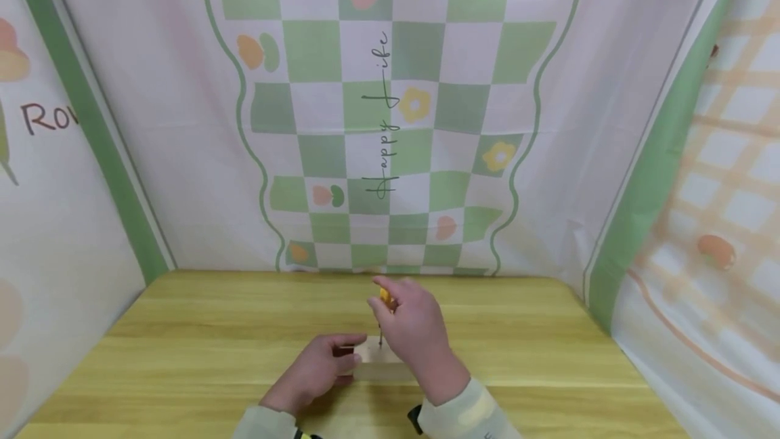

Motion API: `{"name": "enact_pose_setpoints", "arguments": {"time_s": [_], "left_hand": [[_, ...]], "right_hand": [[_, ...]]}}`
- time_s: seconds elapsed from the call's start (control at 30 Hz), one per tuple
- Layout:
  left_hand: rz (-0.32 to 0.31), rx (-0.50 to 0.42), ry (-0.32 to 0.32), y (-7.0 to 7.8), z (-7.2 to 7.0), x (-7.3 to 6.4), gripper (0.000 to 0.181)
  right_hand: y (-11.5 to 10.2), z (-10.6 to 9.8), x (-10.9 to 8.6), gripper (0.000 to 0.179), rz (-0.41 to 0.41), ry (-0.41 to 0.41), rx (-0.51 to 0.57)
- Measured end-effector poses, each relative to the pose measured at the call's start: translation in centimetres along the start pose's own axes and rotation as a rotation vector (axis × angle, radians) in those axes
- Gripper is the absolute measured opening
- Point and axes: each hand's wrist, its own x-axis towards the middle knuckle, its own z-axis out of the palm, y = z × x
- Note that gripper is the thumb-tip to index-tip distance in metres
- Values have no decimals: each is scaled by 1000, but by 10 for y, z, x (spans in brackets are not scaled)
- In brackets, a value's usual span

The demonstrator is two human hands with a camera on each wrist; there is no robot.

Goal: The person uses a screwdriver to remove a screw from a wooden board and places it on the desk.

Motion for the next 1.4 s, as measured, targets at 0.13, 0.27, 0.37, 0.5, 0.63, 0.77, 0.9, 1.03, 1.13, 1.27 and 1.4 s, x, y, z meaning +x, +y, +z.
{"name": "enact_pose_setpoints", "arguments": {"time_s": [0.13,0.27,0.37,0.5,0.63,0.77,0.9,1.03,1.13,1.27,1.4], "left_hand": [[15,-6,-5,-1,0,0,34],[6,-21,-2,-2,0,1,36],[-7,-25,0,-1,-1,2,38],[-14,-30,-11,-1,-1,3,40],[-10,-11,-8,-1,-1,3,39],[-5,-3,-3,-2,-1,3,38],[-7,-11,3,-2,0,3,39],[6,-14,9,-3,0,2,38],[7,-17,8,-3,0,2,37],[-8,-20,2,-2,-1,2,37],[-16,-20,-8,-2,-2,3,35]], "right_hand": [[-2,3,0,27,-59,24,-27],[1,-2,4,24,-103,-75,91],[10,-8,9,21,-74,-227,223],[21,-16,14,21,45,-348,343],[21,-14,10,30,91,-300,310],[8,-5,1,41,96,-176,125],[-3,1,-3,35,79,-28,-18],[-6,5,-5,31,-4,74,-52],[-4,5,-5,33,-37,85,-38],[3,0,0,31,-61,-29,57],[10,-9,9,31,-47,-261,244]]}}
